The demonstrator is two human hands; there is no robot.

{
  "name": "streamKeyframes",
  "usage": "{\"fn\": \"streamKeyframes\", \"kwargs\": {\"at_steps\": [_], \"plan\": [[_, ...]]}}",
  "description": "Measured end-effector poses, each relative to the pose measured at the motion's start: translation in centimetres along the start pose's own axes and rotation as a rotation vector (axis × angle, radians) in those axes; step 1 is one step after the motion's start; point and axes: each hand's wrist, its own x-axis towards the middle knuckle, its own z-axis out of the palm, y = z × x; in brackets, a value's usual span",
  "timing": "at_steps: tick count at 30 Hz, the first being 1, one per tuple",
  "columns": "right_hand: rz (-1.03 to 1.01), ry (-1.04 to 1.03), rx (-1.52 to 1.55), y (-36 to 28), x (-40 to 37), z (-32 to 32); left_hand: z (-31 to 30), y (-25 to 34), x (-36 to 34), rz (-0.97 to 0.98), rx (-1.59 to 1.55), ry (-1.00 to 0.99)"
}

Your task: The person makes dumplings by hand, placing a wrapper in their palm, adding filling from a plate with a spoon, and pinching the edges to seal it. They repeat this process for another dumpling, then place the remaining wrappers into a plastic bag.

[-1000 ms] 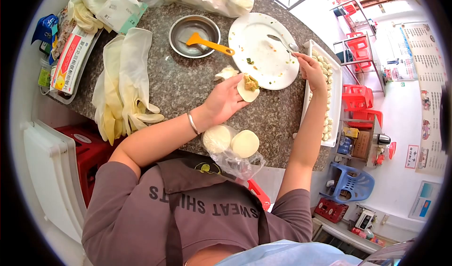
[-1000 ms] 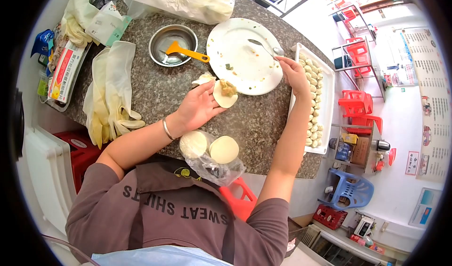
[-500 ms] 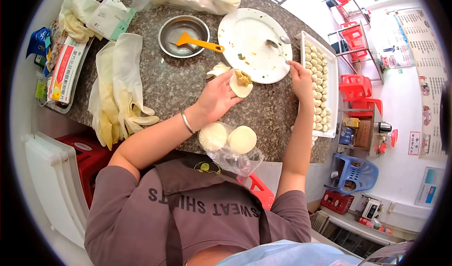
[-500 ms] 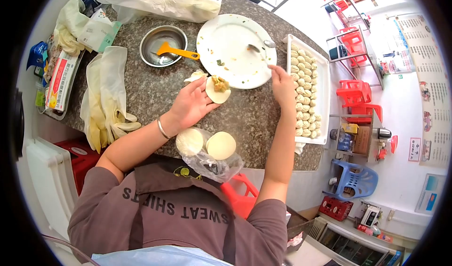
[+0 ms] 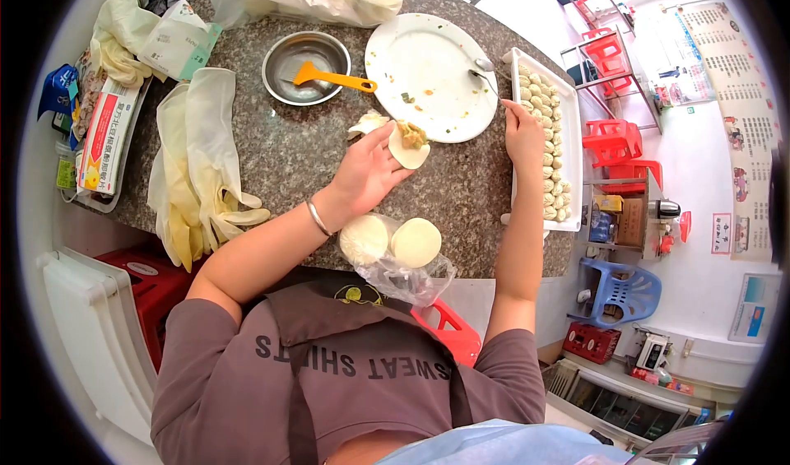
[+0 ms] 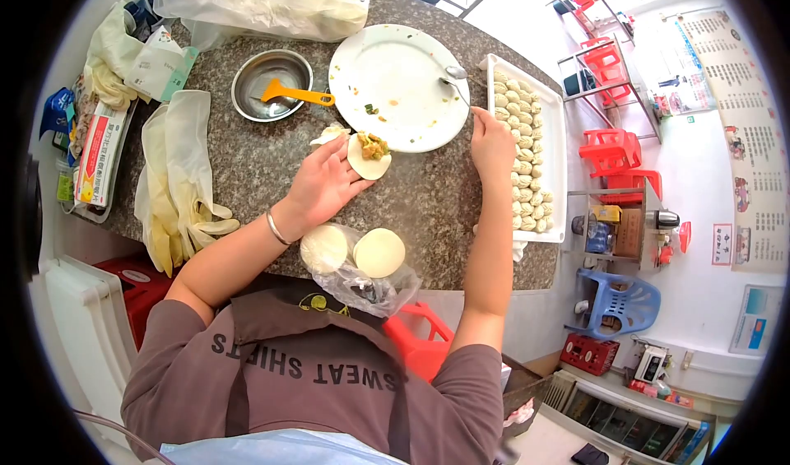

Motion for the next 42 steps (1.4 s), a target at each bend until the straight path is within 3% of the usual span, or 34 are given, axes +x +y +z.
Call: {"fn": "streamKeyframes", "kwargs": {"at_steps": [8, 11, 14, 19, 23, 25, 27, 31, 33, 34, 42], "plan": [[-0.057, -0.102, -0.048, -2.1, -4.9, -3.7, 0.2, 0.1, -0.1, 0.011, 0.001, -0.006], [-0.039, -0.218, 0.149, -2.5, -5.9, -4.0, 0.3, 0.1, -0.1, 0.005, 0.008, -0.004], [-0.055, 0.020, 0.136, -1.2, -4.4, -2.8, 0.7, 0.0, -0.4, 0.021, 0.033, 0.004], [-0.069, 0.087, -0.047, 0.4, -2.8, -1.3, 0.2, 0.1, -0.1, 0.017, 0.019, 0.006], [-0.032, -0.038, -0.051, -2.1, -5.3, -2.7, 0.2, 0.0, -0.1, 0.019, 0.002, -0.010], [0.050, -0.310, 0.243, -4.2, -6.7, -3.5, 0.1, 0.0, -0.1, 0.021, 0.001, -0.006], [0.044, -0.327, 0.302, -4.6, -6.8, -3.1, 0.0, 0.0, 0.0, 0.006, -0.026, -0.028], [0.089, -0.148, 0.196, -2.7, -4.4, -0.9, 0.3, 0.0, -0.2, 0.018, -0.013, -0.013], [-0.060, 0.058, 0.093, -2.3, -3.7, 0.1, 0.0, 0.0, 0.0, 0.012, -0.010, -0.007], [0.049, -0.053, 0.096, -3.1, -4.0, -0.3, 0.1, 0.1, 0.1, 0.024, -0.012, -0.009], [-0.026, -0.236, 0.203, -7.4, -7.2, -1.3, 0.1, 0.1, -0.2, 0.037, -0.027, -0.041]]}}
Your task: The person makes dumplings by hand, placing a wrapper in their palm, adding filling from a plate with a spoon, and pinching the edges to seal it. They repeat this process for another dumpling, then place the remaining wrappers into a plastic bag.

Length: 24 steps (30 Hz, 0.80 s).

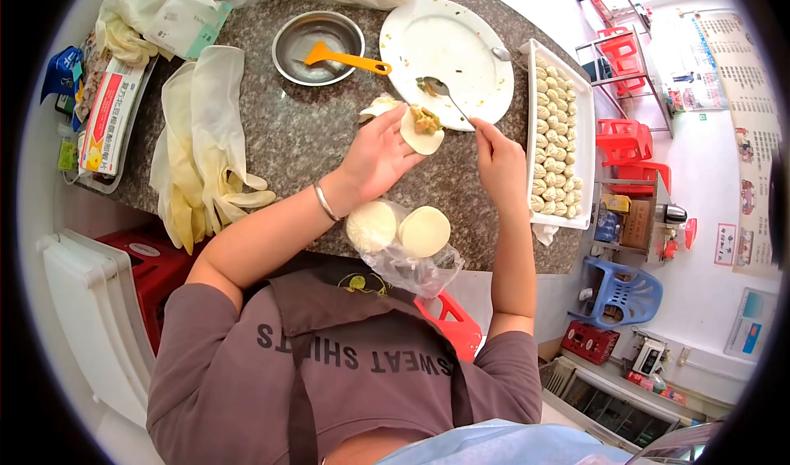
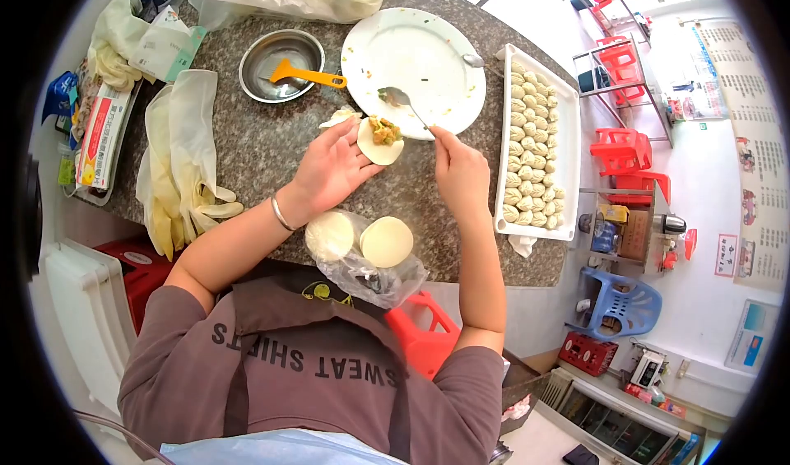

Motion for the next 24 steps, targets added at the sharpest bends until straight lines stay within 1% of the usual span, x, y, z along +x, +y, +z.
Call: {"fn": "streamKeyframes", "kwargs": {"at_steps": [1, 3, 7, 9, 10, 11, 13, 15, 17, 20, 21, 23, 24], "plan": [[-0.001, -0.004, -0.001, 0.1, -0.4, 0.0, 0.1, 0.0, 0.0, 0.001, -0.003, 0.003], [-0.065, 0.017, 0.025, 0.4, -1.4, -0.2, 0.2, 0.0, -0.1, 0.004, -0.004, -0.004], [-0.046, -0.014, 0.048, 0.4, -3.5, -0.9, 0.2, 0.0, 0.0, 0.012, -0.006, -0.010], [-0.094, 0.021, 0.132, 0.4, -4.6, -0.5, 0.4, 0.0, -0.1, 0.023, -0.010, -0.010], [-0.036, -0.027, 0.139, 0.1, -5.1, -0.6, 0.4, 0.0, 0.0, 0.022, -0.012, -0.007], [-0.035, -0.030, 0.138, 0.2, -5.6, -0.2, 0.3, 0.0, 0.0, 0.033, -0.030, -0.011], [-0.089, 0.007, 0.146, 0.9, -6.6, 1.1, 0.2, -0.1, 0.2, 0.042, -0.048, -0.015], [-0.093, 0.000, 0.173, 1.3, -7.1, 1.5, 0.1, 0.0, 0.2, 0.025, -0.088, 0.006], [-0.151, 0.100, 0.258, 1.6, -7.1, 1.3, 0.4, 0.0, 0.0, 0.040, -0.068, 0.021], [-0.133, 0.152, 0.278, 1.5, -4.9, 0.8, 0.5, -0.1, 0.0, 0.040, -0.028, 0.035], [-0.128, 0.159, 0.276, 1.7, -3.8, 1.1, 0.4, -0.1, 0.0, 0.040, -0.009, 0.038], [-0.032, 0.097, 0.345, 2.3, -1.3, 2.1, 0.2, -0.2, 0.0, 0.030, -0.015, 0.033], [-0.035, 0.101, 0.348, 2.6, -0.6, 2.5, 0.1, -0.1, 0.1, 0.028, -0.025, 0.034]]}}
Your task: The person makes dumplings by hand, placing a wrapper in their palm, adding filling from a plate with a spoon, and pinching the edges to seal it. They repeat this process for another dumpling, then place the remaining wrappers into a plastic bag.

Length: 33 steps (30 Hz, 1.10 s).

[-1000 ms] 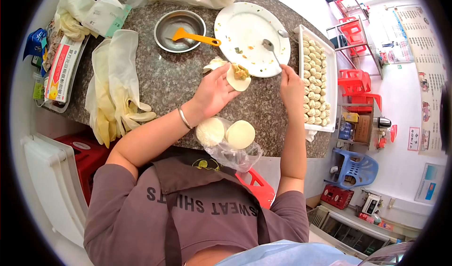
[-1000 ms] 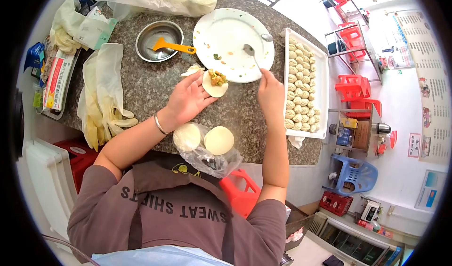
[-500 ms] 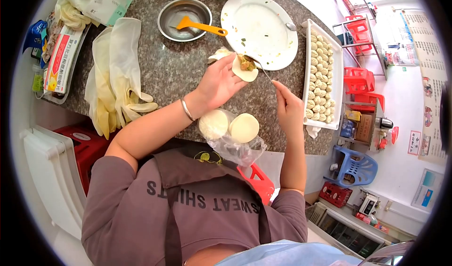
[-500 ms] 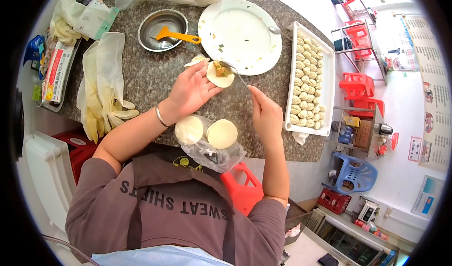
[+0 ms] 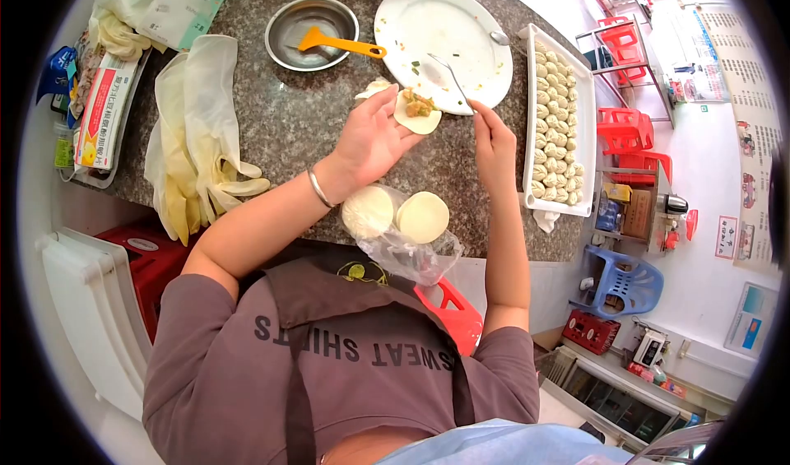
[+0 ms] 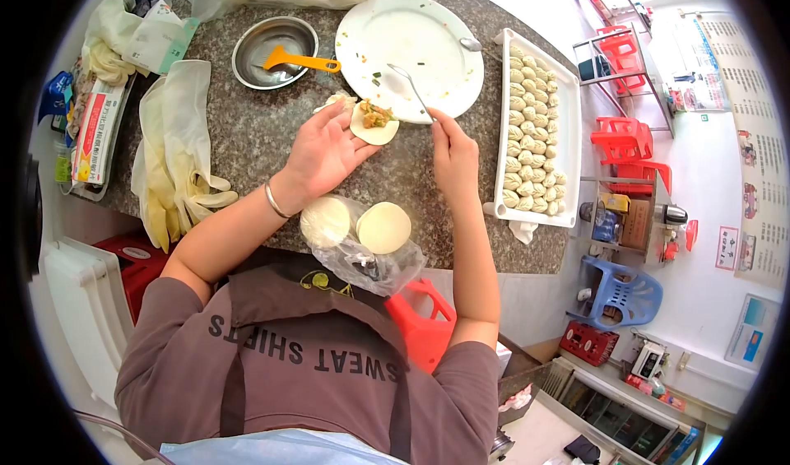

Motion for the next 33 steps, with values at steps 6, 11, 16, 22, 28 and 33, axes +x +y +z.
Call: {"fn": "streamKeyframes", "kwargs": {"at_steps": [6, 11, 16, 22, 28, 33], "plan": [[0.017, -0.080, -0.008, -0.2, -0.6, 0.5, -0.2, 0.4, 0.0, 0.010, 0.003, -0.011], [0.051, -0.147, 0.060, -0.8, -4.6, -1.0, 0.3, 0.3, -0.3, 0.044, 0.031, 0.010], [0.118, -0.003, 0.050, 0.4, -4.5, -2.0, 0.7, 0.2, -0.4, 0.076, 0.092, 0.067], [0.068, -0.003, -0.026, -0.2, -5.0, -0.7, 0.0, -0.1, -0.2, 0.037, 0.068, 0.037], [0.173, 0.026, 0.078, 0.2, -6.0, -1.5, 0.1, -0.3, -0.4, 0.025, 0.053, 0.026], [0.065, 0.139, -0.039, 1.1, -6.9, -0.3, 0.1, -0.4, -0.3, 0.018, 0.035, 0.003]]}}
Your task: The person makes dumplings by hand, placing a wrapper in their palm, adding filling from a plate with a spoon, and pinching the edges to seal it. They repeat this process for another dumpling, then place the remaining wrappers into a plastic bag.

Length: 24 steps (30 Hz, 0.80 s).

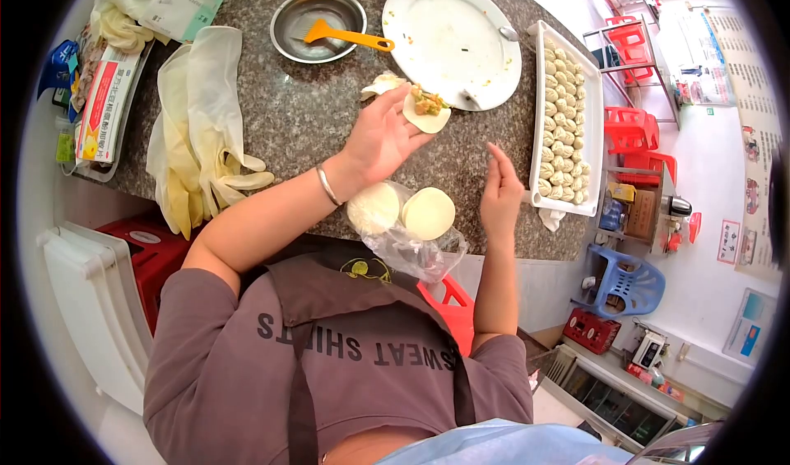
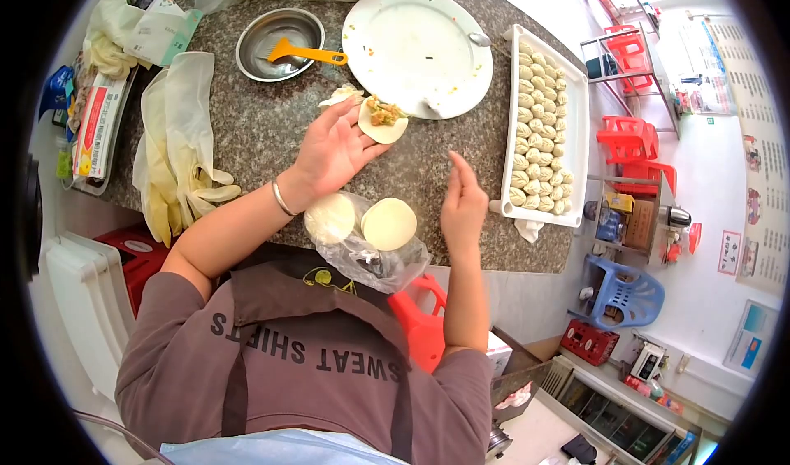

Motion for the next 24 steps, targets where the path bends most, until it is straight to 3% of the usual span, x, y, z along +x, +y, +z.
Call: {"fn": "streamKeyframes", "kwargs": {"at_steps": [1, 4, 9, 12, 14, 16, 19, 21, 24], "plan": [[0.086, -0.087, 0.018, -0.9, -0.5, 0.1, 0.0, -0.1, 0.0, -0.006, -0.007, -0.003], [0.059, -0.145, 0.072, -3.0, -1.7, 1.0, 0.1, 0.0, -0.1, -0.009, 0.004, -0.004], [0.050, -0.099, 0.163, -2.3, -1.9, 0.7, 0.3, 0.0, -0.4, -0.024, 0.066, 0.032], [-0.038, -0.056, 0.110, -1.3, -2.3, 0.5, 0.9, 0.2, -0.5, -0.029, 0.088, 0.039], [-0.231, 0.006, 0.024, -1.3, -2.6, 0.6, 1.0, 0.5, -0.6, -0.024, 0.066, 0.016], [-0.184, -0.024, 0.002, -1.1, -3.1, 0.4, 1.0, 0.9, -0.6, -0.045, -0.010, -0.018], [-0.305, 0.051, 0.011, -0.3, -3.8, 0.3, 0.6, 1.3, -0.4, -0.045, -0.031, -0.037], [-0.064, -0.005, 0.147, -0.7, -4.4, -0.6, 0.8, 1.3, -0.5, -0.020, 0.008, -0.033], [0.052, -0.159, 0.316, -2.6, -4.0, -1.7, 1.5, 1.1, -0.8, 0.003, 0.104, -0.017]]}}
